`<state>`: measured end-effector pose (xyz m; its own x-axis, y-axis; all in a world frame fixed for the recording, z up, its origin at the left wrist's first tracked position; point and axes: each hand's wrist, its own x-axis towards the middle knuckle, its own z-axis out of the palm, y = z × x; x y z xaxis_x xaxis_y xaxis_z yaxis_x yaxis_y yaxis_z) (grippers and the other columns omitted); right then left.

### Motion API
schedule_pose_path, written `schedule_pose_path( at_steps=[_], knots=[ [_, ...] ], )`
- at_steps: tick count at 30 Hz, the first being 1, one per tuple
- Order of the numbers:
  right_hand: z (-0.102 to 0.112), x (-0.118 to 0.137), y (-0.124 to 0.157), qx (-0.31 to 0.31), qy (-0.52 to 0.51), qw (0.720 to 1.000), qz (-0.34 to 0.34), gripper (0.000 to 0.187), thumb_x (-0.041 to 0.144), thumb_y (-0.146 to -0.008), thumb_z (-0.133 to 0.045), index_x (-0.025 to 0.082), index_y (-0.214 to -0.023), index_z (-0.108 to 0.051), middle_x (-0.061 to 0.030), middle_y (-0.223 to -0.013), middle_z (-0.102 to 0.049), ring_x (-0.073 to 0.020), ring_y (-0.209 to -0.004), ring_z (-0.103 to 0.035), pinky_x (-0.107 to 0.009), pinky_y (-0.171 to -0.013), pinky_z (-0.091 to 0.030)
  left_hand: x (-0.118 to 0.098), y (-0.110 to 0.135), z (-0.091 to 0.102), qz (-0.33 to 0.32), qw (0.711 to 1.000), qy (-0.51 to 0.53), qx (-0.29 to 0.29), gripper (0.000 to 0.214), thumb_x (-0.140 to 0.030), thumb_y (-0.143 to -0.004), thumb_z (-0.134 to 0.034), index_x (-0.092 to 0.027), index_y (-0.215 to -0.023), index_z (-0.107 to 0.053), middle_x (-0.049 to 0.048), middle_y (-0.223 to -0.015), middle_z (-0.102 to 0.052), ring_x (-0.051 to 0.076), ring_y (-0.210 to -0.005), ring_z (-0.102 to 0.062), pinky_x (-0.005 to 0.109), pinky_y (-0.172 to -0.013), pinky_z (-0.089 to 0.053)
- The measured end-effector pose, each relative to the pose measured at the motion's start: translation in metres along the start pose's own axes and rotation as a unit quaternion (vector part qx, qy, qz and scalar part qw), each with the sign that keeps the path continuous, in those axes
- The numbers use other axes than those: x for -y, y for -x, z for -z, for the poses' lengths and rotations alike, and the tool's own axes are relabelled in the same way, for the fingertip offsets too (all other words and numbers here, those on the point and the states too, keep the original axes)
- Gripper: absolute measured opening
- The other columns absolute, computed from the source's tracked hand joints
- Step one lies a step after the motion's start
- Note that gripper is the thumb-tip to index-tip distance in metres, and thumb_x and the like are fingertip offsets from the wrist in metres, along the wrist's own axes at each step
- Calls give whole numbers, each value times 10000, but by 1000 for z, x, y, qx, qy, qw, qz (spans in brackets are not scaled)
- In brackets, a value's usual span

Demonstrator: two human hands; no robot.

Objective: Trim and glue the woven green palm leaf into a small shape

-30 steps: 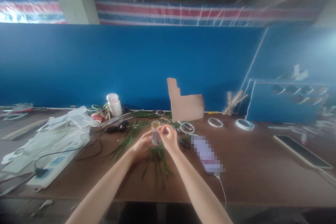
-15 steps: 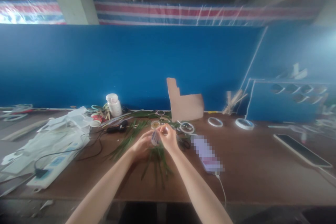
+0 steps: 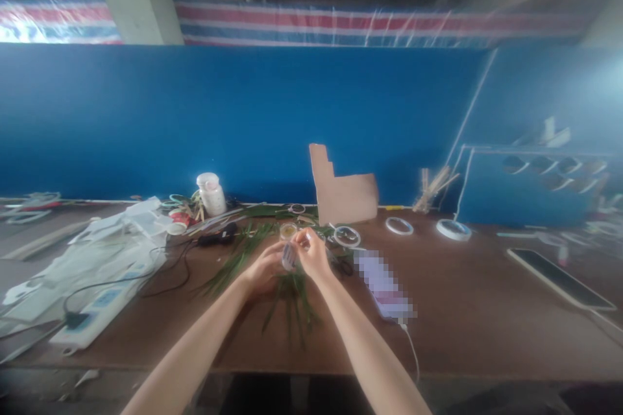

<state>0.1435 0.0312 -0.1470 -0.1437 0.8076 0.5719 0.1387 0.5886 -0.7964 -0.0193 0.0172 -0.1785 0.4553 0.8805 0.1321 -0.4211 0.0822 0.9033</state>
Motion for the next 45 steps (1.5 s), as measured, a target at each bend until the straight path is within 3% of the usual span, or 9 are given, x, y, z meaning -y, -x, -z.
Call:
schedule_pose_path(
  at_steps=[5,13,20,25,30,35,40,45],
  knots=[
    [1,2,0,1,41,999,22,118,290,-810,-530,204,-741,-488,-7,-739,-585,-152,-704,-552,-266,-685,-430,-1,0,-1,6,1000,-18,-10,384,-288,-750,-646,-194,-1116,-574,81,-993,-635,187,-750,-658,286,-654,-507],
    [1,1,-1,-1,14,1000,15,134,322,-833,-501,203,-775,-485,-13,-755,-554,-154,-706,-536,-263,-679,-438,-2,-3,1,-8,998,3,-63,439,-323,-732,-663,-185,-1136,-558,65,-902,-666,169,-667,-654,249,-579,-487],
    [6,-5,-4,-27,35,999,19,148,318,-831,-505,199,-745,-485,-5,-747,-556,-147,-694,-531,-253,-671,-424,-8,-2,0,-35,997,6,-67,403,-333,-763,-632,-177,-1124,-547,69,-957,-658,191,-706,-662,258,-582,-485],
    [19,-21,-9,-132,91,987,-8,178,359,-802,-530,197,-733,-502,-7,-717,-577,-150,-647,-525,-256,-647,-414,-10,-1,0,-50,997,7,-65,414,-343,-767,-622,-168,-1134,-540,81,-986,-657,215,-735,-668,262,-580,-483],
    [37,-47,-13,-271,133,949,-86,191,374,-740,-576,198,-732,-504,-21,-709,-624,-177,-644,-567,-284,-674,-421,-9,0,0,-36,998,18,-57,440,-342,-759,-632,-167,-1148,-529,82,-972,-665,208,-732,-670,248,-564,-484],
    [47,-60,-15,-328,179,923,-89,192,378,-718,-582,200,-721,-509,-26,-694,-631,-189,-646,-574,-291,-678,-418,-7,0,0,-29,998,23,-47,446,-338,-745,-650,-162,-1136,-525,89,-961,-667,215,-724,-678,247,-554,-493],
    [43,-55,-13,-295,174,937,-70,177,368,-731,-571,197,-722,-525,-25,-703,-634,-178,-641,-573,-286,-676,-425,-4,-1,4,-31,998,20,-44,442,-323,-754,-641,-171,-1153,-529,90,-982,-664,220,-731,-679,261,-563,-504],
    [25,-32,-8,-156,85,984,-32,163,340,-746,-586,203,-690,-517,-16,-746,-643,-163,-677,-581,-274,-668,-444,-3,-2,4,-26,999,6,-29,398,-298,-772,-622,-177,-1146,-557,81,-976,-662,206,-742,-667,254,-563,-503]
  ],
)
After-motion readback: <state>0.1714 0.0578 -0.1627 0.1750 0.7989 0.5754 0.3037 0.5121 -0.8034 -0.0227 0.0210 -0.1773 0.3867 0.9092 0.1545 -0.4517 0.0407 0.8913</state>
